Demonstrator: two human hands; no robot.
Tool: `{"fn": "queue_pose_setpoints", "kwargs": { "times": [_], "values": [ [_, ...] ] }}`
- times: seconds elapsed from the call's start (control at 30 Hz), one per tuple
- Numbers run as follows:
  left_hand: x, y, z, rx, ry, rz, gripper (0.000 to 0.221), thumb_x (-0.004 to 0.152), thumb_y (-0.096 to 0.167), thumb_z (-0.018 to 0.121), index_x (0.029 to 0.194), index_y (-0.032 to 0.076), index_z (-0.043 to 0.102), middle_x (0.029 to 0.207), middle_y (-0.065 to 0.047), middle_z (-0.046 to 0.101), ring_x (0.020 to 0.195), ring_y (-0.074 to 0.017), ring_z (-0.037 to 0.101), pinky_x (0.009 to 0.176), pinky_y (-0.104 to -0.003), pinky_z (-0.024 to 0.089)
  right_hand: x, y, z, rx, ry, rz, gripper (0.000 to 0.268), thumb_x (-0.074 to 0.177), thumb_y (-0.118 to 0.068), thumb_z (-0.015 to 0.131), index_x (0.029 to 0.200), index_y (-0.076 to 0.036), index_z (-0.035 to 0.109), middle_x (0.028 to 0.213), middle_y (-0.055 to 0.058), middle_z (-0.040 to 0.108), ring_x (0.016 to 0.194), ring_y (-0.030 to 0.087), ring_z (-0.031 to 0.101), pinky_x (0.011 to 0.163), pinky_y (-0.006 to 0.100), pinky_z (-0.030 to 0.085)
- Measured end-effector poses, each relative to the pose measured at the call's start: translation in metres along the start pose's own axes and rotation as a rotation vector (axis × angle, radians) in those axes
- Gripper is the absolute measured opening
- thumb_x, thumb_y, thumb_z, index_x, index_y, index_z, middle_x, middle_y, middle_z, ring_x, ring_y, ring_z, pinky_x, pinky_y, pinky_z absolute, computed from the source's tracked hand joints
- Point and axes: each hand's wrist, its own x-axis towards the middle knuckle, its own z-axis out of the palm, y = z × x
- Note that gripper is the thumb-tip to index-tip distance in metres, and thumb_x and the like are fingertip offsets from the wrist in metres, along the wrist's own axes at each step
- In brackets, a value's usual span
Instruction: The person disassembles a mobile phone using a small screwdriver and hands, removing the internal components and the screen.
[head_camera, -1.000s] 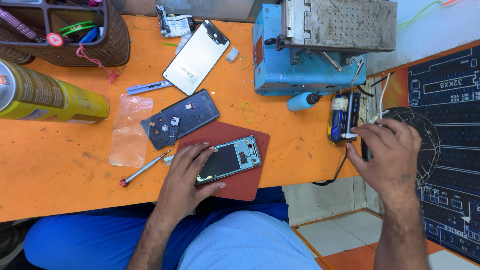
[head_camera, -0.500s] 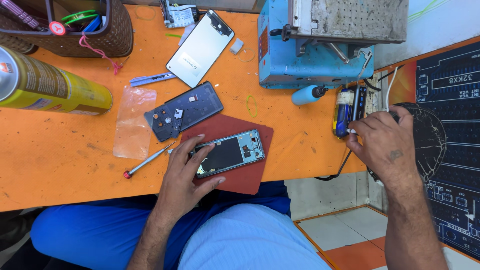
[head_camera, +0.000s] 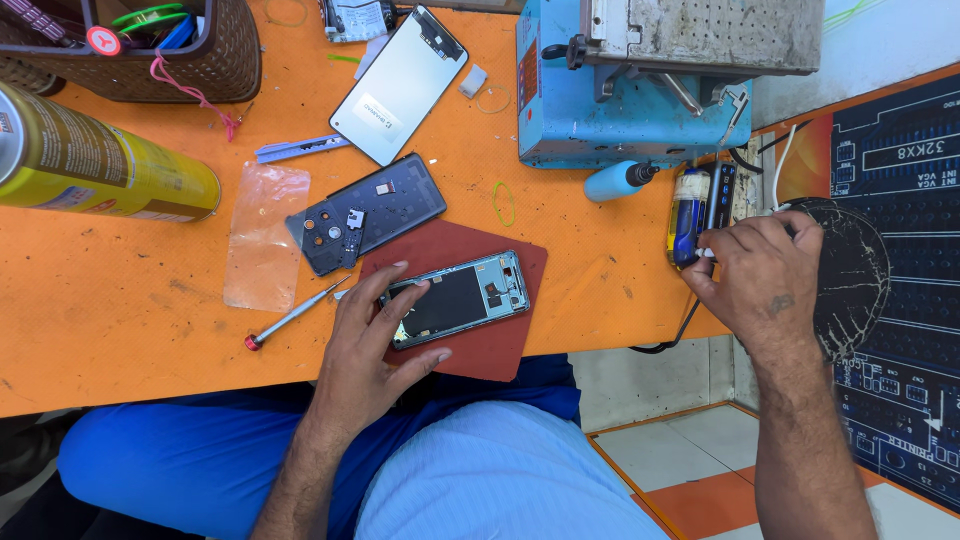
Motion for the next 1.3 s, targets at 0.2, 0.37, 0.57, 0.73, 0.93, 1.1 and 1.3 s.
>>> {"fn": "queue_pose_setpoints", "kwargs": {
  "times": [0.2, 0.37, 0.57, 0.73, 0.93, 1.1, 1.3],
  "values": [
    [0.000, -0.001, 0.002, -0.004, 0.000, 0.007, 0.078, 0.071, 0.030, 0.092, 0.139, 0.013, 0.058, 0.151, -0.016, 0.046, 0.139, -0.0360, 0.045, 0.110, -0.048, 0.046, -0.002, -0.001, 0.003, -0.046, -0.017, -0.002, 0.014, 0.089, -0.023, 0.080, 0.100, -0.016, 0.079, 0.094, 0.000, 0.075, 0.103, 0.014, 0.067, 0.113, 0.046, 0.038],
    [-0.001, -0.002, 0.003, -0.004, 0.002, 0.014, 0.077, 0.072, 0.029, 0.091, 0.140, 0.013, 0.058, 0.151, -0.016, 0.046, 0.139, -0.0360, 0.045, 0.111, -0.048, 0.046, -0.003, -0.001, 0.006, -0.042, 0.011, -0.004, 0.012, 0.089, -0.020, 0.078, 0.100, -0.016, 0.078, 0.095, 0.000, 0.075, 0.103, 0.014, 0.066, 0.113, 0.046, 0.038],
    [0.000, -0.003, 0.003, -0.023, 0.012, 0.045, 0.076, 0.074, 0.026, 0.090, 0.141, 0.013, 0.057, 0.150, -0.016, 0.047, 0.138, -0.0353, 0.047, 0.112, -0.049, 0.045, -0.007, -0.001, 0.014, -0.025, 0.078, -0.016, 0.012, 0.090, -0.018, 0.078, 0.100, -0.013, 0.076, 0.091, 0.000, 0.073, 0.100, 0.014, 0.066, 0.108, 0.045, 0.039],
    [0.000, -0.001, 0.002, -0.012, 0.000, 0.044, 0.074, 0.074, 0.026, 0.090, 0.140, 0.014, 0.058, 0.150, -0.016, 0.047, 0.138, -0.0354, 0.047, 0.112, -0.049, 0.044, -0.013, 0.000, 0.024, -0.044, 0.147, -0.015, 0.006, 0.091, -0.016, 0.078, 0.094, -0.011, 0.074, 0.089, -0.001, 0.070, 0.101, 0.014, 0.065, 0.105, 0.044, 0.039],
    [-0.003, -0.002, 0.001, -0.033, 0.008, 0.047, 0.071, 0.075, 0.024, 0.089, 0.138, 0.014, 0.059, 0.150, -0.016, 0.047, 0.138, -0.0360, 0.047, 0.111, -0.048, 0.045, -0.019, -0.005, 0.025, 0.005, 0.190, -0.005, 0.012, 0.094, -0.018, 0.082, 0.091, -0.013, 0.071, 0.090, -0.002, 0.068, 0.097, 0.014, 0.062, 0.105, 0.042, 0.040],
    [-0.005, -0.003, -0.002, -0.064, 0.025, 0.054, 0.070, 0.077, 0.023, 0.088, 0.140, 0.013, 0.059, 0.151, -0.016, 0.047, 0.138, -0.0358, 0.048, 0.109, -0.047, 0.047, -0.009, -0.012, 0.010, 0.027, 0.127, 0.113, 0.025, 0.090, -0.031, 0.086, 0.090, -0.012, 0.069, 0.083, 0.001, 0.067, 0.088, 0.018, 0.062, 0.101, 0.041, 0.040],
    [-0.006, 0.002, -0.006, -0.051, 0.073, 0.065, 0.067, 0.078, 0.023, 0.089, 0.139, 0.013, 0.060, 0.150, -0.016, 0.049, 0.139, -0.0351, 0.049, 0.112, -0.047, 0.047, 0.022, -0.032, 0.020, 0.089, 0.086, 0.351, 0.050, 0.089, -0.045, 0.088, 0.110, -0.004, 0.070, 0.086, 0.009, 0.069, 0.089, 0.029, 0.066, 0.086, 0.049, 0.043]
  ]
}}
